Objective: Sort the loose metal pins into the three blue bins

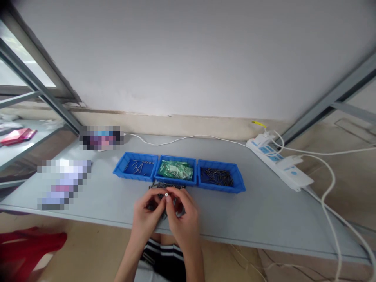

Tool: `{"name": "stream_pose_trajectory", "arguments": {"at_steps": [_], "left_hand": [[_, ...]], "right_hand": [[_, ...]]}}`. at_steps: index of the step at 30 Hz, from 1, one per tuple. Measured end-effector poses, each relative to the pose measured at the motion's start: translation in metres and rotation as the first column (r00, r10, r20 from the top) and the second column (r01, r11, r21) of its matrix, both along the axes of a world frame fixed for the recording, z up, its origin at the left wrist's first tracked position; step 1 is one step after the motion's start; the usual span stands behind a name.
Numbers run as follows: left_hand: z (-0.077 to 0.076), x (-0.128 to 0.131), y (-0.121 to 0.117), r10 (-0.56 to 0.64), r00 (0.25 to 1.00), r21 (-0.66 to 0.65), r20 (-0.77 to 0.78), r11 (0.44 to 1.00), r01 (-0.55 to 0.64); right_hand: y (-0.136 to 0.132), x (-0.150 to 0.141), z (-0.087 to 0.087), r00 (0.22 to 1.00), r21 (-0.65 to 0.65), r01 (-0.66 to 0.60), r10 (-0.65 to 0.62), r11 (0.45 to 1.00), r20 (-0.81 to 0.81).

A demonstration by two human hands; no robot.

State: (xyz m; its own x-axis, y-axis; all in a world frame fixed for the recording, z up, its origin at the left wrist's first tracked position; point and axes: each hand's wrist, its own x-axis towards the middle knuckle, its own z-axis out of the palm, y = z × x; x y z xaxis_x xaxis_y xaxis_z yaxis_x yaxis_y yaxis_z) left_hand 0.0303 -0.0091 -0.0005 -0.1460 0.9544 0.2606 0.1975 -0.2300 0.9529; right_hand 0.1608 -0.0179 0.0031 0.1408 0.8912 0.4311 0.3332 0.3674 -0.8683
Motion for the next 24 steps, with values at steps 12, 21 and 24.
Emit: {"name": "stream_pose_trajectory", "arguments": {"at_steps": [12,21,24], "left_hand": [[0.0010,0.0014,-0.0011,-0.008,0.999,0.012,0.043,1.000,0.007],[0.0007,-0.0010,-0.0005,-0.011,0.996,0.034,0.090,0.999,0.008],[0.0020,-0.0008,-0.0007,-0.022,0.997,0.040,0.070,0.999,0.020]], "right_hand": [[0.0010,-0.0004,0.0022,1.000,0.006,-0.028,0.029,1.000,-0.007],[0.0030,-0.0042,0.0022,0.998,0.010,-0.055,0.055,0.998,-0.029],[0.0015,-0.0037,0.0020,0.999,0.007,-0.048,0.048,0.999,-0.025]]}}
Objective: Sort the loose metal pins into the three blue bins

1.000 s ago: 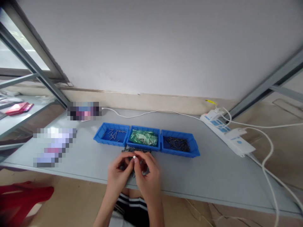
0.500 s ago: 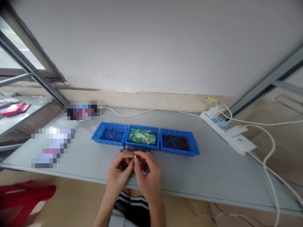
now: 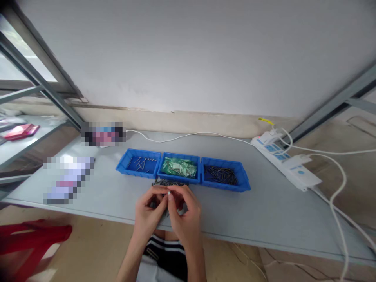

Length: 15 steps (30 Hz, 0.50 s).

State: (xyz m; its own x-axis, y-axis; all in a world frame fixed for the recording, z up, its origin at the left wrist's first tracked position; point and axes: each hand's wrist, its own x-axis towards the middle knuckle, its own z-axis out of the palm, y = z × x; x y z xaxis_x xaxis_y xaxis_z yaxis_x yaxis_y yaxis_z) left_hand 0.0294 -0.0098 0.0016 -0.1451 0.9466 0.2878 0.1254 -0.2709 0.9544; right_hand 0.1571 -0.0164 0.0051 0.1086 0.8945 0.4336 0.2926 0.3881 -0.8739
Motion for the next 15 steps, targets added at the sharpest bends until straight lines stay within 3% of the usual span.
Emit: {"name": "stream_pose_trajectory", "arguments": {"at_steps": [15], "left_hand": [[-0.0036,-0.0001,-0.0020,-0.015,1.000,-0.031,0.007,0.999,0.015]], "right_hand": [[-0.0015,0.0012,-0.0007,0.999,0.028,-0.008,0.009,1.000,-0.050]]}}
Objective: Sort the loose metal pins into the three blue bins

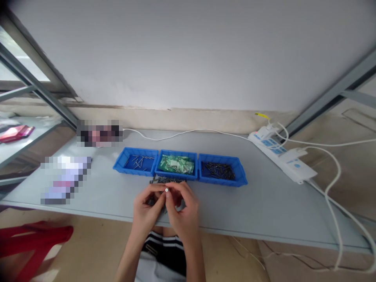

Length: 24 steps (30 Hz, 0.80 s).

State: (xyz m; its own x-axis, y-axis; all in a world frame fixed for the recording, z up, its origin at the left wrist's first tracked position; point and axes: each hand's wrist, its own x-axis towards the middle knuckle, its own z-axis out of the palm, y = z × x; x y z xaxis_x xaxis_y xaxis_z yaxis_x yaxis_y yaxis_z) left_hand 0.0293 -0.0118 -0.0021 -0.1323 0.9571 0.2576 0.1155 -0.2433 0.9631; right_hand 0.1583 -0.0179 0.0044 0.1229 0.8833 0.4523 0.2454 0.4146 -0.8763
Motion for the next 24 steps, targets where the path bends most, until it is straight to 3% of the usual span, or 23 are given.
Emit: {"name": "stream_pose_trajectory", "arguments": {"at_steps": [13,18,20,22,24], "left_hand": [[0.004,0.002,0.000,0.032,0.999,-0.015,0.003,0.999,-0.032],[0.010,-0.014,-0.002,0.137,0.983,0.068,-0.119,0.989,-0.129],[0.019,-0.030,0.005,0.256,0.943,0.152,-0.213,0.962,-0.227],[0.031,-0.048,0.018,0.415,0.856,0.253,-0.307,0.903,-0.347],[0.044,-0.063,0.033,0.492,0.755,0.336,-0.433,0.866,-0.371]], "right_hand": [[0.000,0.001,0.000,0.998,-0.040,-0.001,-0.002,0.999,-0.063],[-0.002,0.006,-0.003,0.994,-0.068,0.039,-0.046,0.997,-0.097],[-0.002,0.006,-0.004,0.993,-0.084,0.052,-0.061,0.995,-0.100],[-0.002,0.005,-0.003,0.993,-0.093,0.063,-0.072,0.994,-0.092],[-0.002,0.003,-0.001,0.994,-0.096,0.079,-0.086,0.992,-0.067]]}}
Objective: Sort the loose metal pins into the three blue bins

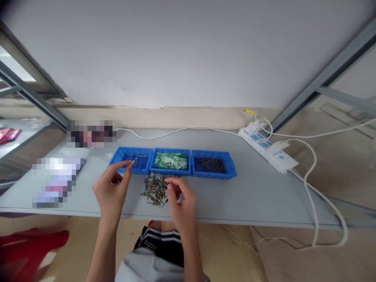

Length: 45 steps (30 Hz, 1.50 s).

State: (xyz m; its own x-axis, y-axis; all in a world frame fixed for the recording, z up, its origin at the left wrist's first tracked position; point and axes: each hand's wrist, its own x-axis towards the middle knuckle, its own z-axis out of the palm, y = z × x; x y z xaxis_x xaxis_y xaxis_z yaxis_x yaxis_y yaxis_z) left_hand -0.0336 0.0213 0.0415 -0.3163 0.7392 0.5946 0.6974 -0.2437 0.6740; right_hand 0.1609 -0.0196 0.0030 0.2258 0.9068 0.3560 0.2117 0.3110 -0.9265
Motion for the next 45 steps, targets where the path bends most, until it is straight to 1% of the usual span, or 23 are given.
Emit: {"name": "stream_pose_trajectory", "arguments": {"at_steps": [2,3,5,7,8,10,12,15,18,22,27,33,39,45], "left_hand": [[0.008,-0.008,0.011,0.021,0.991,0.011,-0.129,1.000,-0.020],[0.009,-0.009,0.013,0.022,0.987,0.015,-0.158,1.000,-0.020],[0.005,-0.007,0.009,0.011,0.989,0.056,-0.147,0.998,-0.002],[-0.005,-0.002,-0.004,-0.039,0.996,0.107,-0.081,0.993,0.048],[-0.011,0.001,-0.011,-0.073,0.996,0.107,-0.052,0.991,0.078],[-0.022,0.005,-0.023,-0.155,0.988,0.037,-0.016,0.987,0.156],[-0.030,0.006,-0.029,-0.227,0.974,-0.038,-0.004,0.973,0.227],[-0.033,0.004,-0.028,-0.258,0.966,-0.102,0.013,0.961,0.258],[-0.032,0.001,-0.023,-0.275,0.961,-0.141,0.011,0.951,0.274],[-0.033,0.001,-0.022,-0.304,0.953,-0.132,-0.014,0.945,0.300],[-0.038,0.001,-0.023,-0.312,0.950,-0.134,-0.015,0.942,0.308],[-0.036,0.002,-0.021,-0.323,0.946,-0.156,-0.018,0.936,0.316],[-0.033,0.002,-0.021,-0.318,0.948,-0.181,0.005,0.932,0.313],[-0.037,0.001,-0.021,-0.330,0.944,-0.187,-0.021,0.929,0.321]], "right_hand": [[0.000,0.000,0.001,0.999,-0.007,0.012,-0.012,1.000,0.045],[0.000,0.001,0.001,0.997,-0.013,0.016,-0.015,1.000,0.077],[0.001,0.006,-0.001,0.987,-0.022,0.026,-0.022,0.999,0.160],[0.001,0.013,-0.003,0.967,-0.025,0.018,-0.011,1.000,0.256],[0.002,0.016,-0.004,0.953,-0.025,-0.002,0.009,1.000,0.303],[0.003,0.023,-0.004,0.917,-0.026,-0.065,0.069,0.998,0.392],[0.006,0.026,-0.004,0.867,-0.028,-0.133,0.131,0.991,0.481],[0.013,0.027,-0.002,0.780,-0.036,-0.186,0.170,0.982,0.602],[0.021,0.027,-0.002,0.716,-0.052,-0.210,0.190,0.976,0.672],[0.026,0.028,-0.002,0.667,-0.064,-0.234,0.209,0.970,0.715],[0.027,0.029,0.001,0.644,-0.061,-0.278,0.233,0.959,0.728],[0.026,0.029,0.000,0.655,-0.064,-0.299,0.254,0.952,0.712],[0.028,0.026,0.003,0.656,-0.028,-0.320,0.243,0.947,0.715],[0.028,0.027,0.001,0.694,-0.022,-0.305,0.238,0.952,0.679]]}}
